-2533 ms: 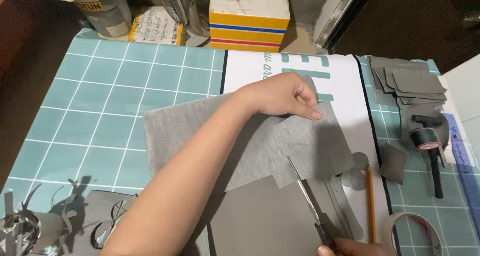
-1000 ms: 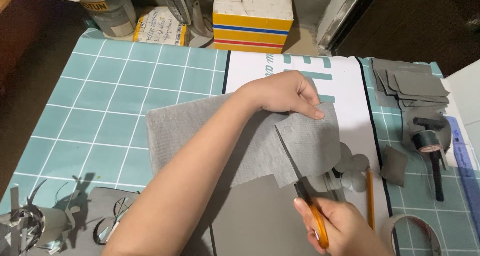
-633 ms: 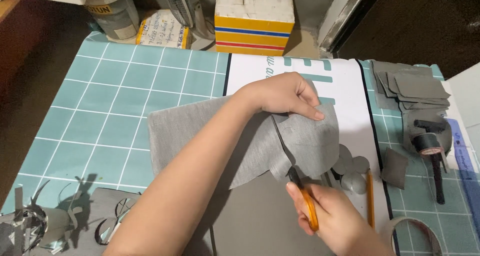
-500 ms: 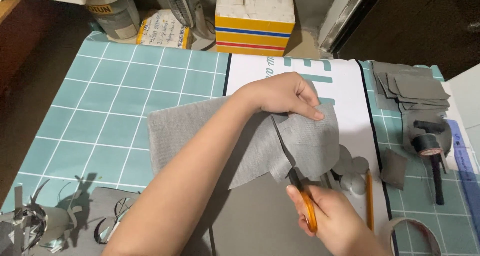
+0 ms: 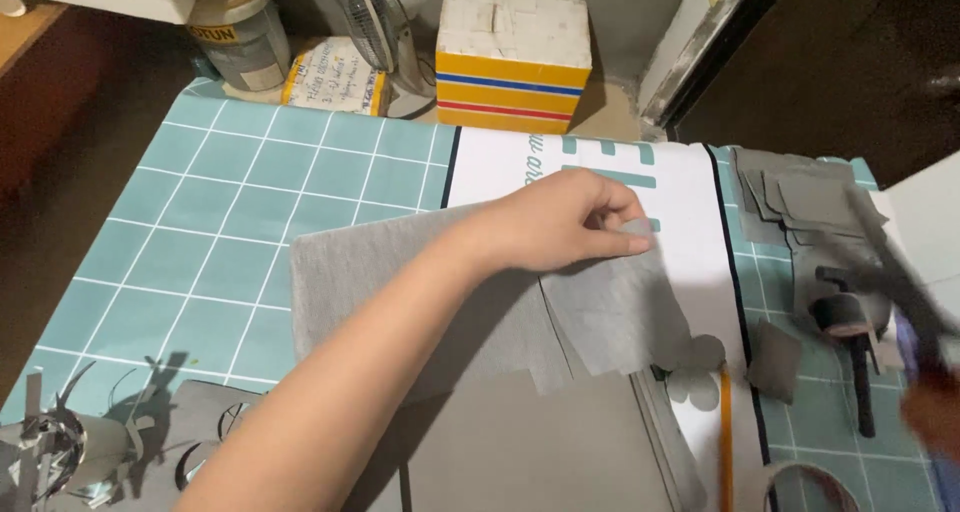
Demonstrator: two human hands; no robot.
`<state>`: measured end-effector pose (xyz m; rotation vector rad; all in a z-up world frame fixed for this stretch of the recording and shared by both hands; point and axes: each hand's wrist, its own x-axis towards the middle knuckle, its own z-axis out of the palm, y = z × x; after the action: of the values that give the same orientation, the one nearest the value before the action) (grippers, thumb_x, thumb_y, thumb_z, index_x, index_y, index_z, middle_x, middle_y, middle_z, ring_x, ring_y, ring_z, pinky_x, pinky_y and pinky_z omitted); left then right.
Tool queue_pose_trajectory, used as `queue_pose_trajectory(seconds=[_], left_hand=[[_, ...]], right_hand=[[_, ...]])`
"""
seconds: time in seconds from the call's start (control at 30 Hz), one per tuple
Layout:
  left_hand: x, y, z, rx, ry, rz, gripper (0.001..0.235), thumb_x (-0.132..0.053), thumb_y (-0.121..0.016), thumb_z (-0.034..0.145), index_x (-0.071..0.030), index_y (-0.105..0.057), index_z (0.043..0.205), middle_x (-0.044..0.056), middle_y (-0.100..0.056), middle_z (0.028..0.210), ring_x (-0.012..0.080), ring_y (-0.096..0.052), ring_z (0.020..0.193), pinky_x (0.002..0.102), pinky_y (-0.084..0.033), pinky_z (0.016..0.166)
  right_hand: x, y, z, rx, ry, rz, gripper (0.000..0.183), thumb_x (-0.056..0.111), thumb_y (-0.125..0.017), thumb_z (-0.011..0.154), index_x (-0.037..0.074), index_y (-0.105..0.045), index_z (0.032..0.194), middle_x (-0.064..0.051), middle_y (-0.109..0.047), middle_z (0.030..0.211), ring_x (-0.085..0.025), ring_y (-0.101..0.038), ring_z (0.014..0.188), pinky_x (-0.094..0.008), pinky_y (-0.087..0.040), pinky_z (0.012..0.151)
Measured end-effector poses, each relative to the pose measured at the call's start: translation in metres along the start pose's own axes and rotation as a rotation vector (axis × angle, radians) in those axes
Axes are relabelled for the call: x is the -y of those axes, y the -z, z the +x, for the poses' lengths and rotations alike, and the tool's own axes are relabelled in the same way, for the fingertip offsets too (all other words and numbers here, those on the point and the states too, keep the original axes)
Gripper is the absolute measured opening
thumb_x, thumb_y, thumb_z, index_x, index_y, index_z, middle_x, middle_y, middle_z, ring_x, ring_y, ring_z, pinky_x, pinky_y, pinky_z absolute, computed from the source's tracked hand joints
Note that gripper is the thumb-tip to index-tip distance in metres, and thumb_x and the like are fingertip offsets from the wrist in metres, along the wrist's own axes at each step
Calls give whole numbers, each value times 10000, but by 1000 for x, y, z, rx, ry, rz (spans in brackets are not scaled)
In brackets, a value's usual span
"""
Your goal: Tracing a flower-shaped template onto a piece of grey material and then cutting it out using scissors on a cutting mat.
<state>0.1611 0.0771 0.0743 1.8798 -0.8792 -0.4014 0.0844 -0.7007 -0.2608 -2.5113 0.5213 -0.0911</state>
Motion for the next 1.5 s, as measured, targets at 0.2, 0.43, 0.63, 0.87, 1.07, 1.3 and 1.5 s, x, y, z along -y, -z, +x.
queue_pose_trajectory(seconds=[0.2,0.43,0.63,0.87,1.07,1.3,1.5], left_hand=[[-8,-9,-2,-194,-207,61,183,-267,-580,998,-202,-737,930,-52,-777,922,126,-720,882,288,-531,807],[-17,-6,0,-270,-206,119,83,-287,-788,845,-234,-725,856,-120,-771,852,63,-718,849,253,-507,846],[-17,3,17,-167,-172,-59,154,-334,-828,774,-258,-716,849,-110,-781,824,57,-727,819,248,-496,905],[-11,3,25,-130,-194,-71,99,-321,-795,785,-265,-720,816,-161,-804,781,6,-733,819,224,-474,892],[-10,7,17,-107,-192,-142,136,-335,-811,763,-251,-715,808,-136,-782,753,31,-712,769,260,-482,921],[-11,5,22,-71,-165,-83,158,-370,-822,721,-258,-739,796,-123,-791,769,51,-730,784,261,-512,892],[-7,5,22,-96,-245,-137,159,-370,-807,748,-244,-734,810,-125,-768,745,38,-699,741,246,-501,875]], right_hand=[[487,67,-4,1317,21,22,648,402,-651,966,-63,-547,527,-203,-498,416,-297,-446,341,-396,-283,375],[602,34,-13,1671,-175,69,546,190,-667,1034,-50,-488,578,-152,-438,518,-111,-366,349,-255,-239,317],[630,7,-4,1621,-164,-91,401,153,-714,1000,-163,-608,777,-189,-447,532,-132,-354,346,-250,-211,334],[657,5,12,1956,83,-286,414,42,-704,999,65,-460,666,-128,-539,502,-152,-410,414,-309,-239,404],[604,11,67,2116,151,-156,441,300,-692,1017,3,-582,710,-163,-601,669,-255,-497,559,-385,-354,533],[632,4,22,1736,-130,-232,432,184,-755,970,-147,-602,738,-201,-546,587,-139,-436,385,-267,-312,388],[628,1,41,1953,-104,-249,537,318,-716,956,-154,-602,726,-167,-534,512,-170,-488,394,-286,-364,396]])
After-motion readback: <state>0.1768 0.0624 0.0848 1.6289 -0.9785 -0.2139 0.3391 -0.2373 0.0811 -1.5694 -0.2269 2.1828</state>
